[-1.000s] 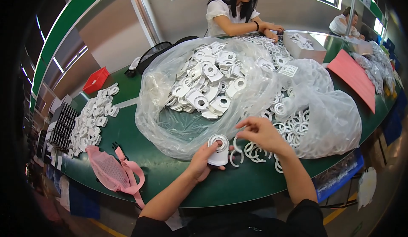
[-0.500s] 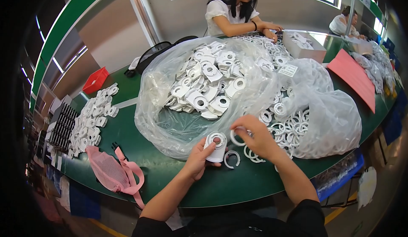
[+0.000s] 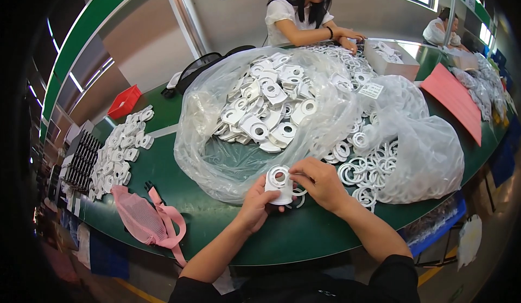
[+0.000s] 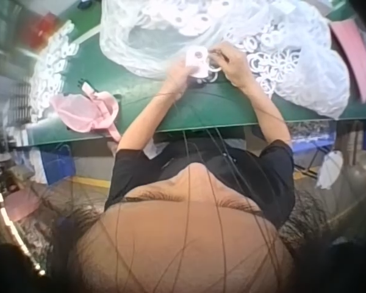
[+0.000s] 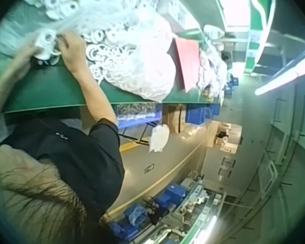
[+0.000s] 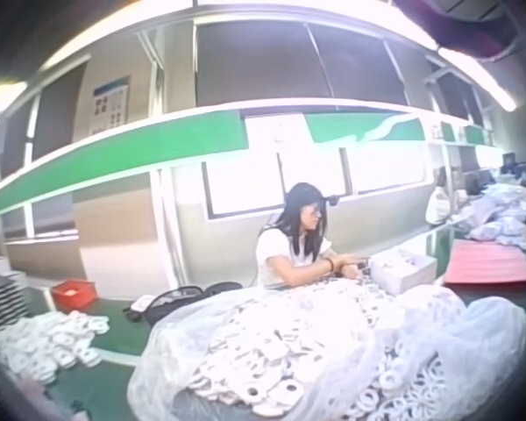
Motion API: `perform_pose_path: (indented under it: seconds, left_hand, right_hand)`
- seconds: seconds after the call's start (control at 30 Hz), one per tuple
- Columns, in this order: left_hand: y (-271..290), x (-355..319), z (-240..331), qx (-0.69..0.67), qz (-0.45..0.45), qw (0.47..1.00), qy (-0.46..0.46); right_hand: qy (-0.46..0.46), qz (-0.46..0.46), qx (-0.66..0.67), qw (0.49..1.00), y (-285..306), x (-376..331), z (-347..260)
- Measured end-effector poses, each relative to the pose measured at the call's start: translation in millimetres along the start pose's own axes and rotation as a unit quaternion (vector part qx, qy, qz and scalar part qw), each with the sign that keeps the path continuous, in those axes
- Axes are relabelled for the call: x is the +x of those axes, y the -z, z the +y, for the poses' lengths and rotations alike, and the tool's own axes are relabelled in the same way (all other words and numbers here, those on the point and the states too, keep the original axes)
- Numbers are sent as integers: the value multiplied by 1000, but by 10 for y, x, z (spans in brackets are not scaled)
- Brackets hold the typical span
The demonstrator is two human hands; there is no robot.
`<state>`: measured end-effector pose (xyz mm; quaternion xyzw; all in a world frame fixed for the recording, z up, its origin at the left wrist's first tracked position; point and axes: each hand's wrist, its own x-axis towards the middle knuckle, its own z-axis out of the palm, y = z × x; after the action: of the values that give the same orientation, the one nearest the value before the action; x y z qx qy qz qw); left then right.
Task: Assembling white plastic rings into larger plastic housing components on an assembly line.
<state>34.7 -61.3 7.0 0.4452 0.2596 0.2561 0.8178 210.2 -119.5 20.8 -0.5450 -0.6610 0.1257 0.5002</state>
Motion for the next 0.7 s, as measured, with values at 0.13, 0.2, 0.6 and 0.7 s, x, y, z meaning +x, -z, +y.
perform_pose_path:
  seconds: [0.13,0.2,0.6,0.7]
  left_hand:
    - [-40,-11,17,13,-24,999,26]
    - [6,7,1,30,-54,998,33]
    - [33,-6,-12,79,-120,988,56]
    - [52,-3,-34,90,-130,985,76]
  right_hand:
    - [84,16,-33,996,2,7,82]
    - [83,-18,-24,996,26,16,51]
    - [72,-137,44,987,51,21,35]
    - [59,-166,46,983,97,33,-3]
